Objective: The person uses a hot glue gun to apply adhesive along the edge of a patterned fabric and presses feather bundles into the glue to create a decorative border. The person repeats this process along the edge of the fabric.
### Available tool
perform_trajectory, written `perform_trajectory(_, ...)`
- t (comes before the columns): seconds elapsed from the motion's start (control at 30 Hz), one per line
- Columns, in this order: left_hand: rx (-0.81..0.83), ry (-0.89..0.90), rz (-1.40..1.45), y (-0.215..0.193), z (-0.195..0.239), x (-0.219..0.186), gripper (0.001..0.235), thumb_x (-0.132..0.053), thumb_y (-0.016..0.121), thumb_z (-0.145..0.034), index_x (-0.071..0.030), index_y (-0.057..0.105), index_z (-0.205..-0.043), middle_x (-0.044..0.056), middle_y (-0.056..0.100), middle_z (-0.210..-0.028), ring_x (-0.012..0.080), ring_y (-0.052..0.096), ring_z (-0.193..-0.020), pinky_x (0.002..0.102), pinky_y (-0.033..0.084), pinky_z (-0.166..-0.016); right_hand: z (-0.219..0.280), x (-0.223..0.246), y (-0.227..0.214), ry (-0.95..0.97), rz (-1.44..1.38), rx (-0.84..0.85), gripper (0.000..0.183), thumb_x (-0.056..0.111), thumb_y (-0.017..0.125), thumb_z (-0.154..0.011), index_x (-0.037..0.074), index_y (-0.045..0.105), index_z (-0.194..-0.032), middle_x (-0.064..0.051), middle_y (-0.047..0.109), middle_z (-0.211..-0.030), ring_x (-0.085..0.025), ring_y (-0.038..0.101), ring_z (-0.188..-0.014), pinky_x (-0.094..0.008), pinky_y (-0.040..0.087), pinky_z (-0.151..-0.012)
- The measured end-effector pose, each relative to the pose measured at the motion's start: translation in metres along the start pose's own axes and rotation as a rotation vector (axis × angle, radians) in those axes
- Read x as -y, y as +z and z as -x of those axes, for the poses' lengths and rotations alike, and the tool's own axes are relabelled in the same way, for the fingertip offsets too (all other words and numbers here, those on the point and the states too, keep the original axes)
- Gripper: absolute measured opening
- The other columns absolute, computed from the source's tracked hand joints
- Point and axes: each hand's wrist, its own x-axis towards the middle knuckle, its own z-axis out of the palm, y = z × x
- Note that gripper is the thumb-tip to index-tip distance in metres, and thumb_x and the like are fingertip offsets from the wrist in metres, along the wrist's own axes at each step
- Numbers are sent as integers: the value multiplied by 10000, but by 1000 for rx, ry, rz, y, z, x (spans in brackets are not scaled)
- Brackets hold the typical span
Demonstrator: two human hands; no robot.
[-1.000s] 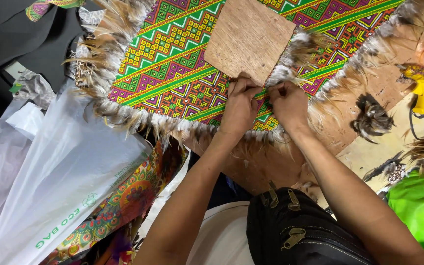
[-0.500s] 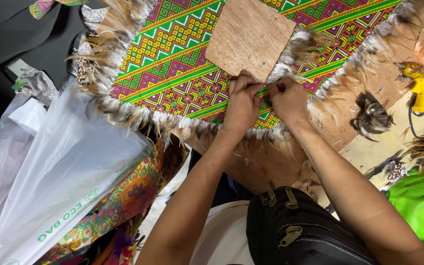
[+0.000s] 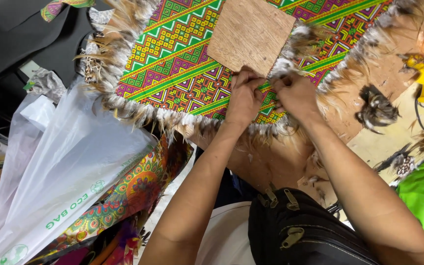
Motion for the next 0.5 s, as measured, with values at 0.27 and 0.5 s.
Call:
perform_trajectory(0.27,-333,117,329,-40,33,-66,144,-48,735,-1050,-124,740,-1172,63,598,-1137,170,677,-913,299,597,-904,97,-94,-99,-117,54,-170,264,38,514,-1075,59,732,-1222,-103,784,-1138,-218,698,-897,-357,556,-793)
perform_trajectory(0.5,-179,203,292,-51,134,-106,73,-64,720,-1087,-108,725,-1144,16,601,-953,160,549,-886,302,490,-790,206,-217,-68,-17,39,-27,77,87,608,-1198,101,684,-1207,-85,785,-1026,-211,770,-775,-302,675,-724)
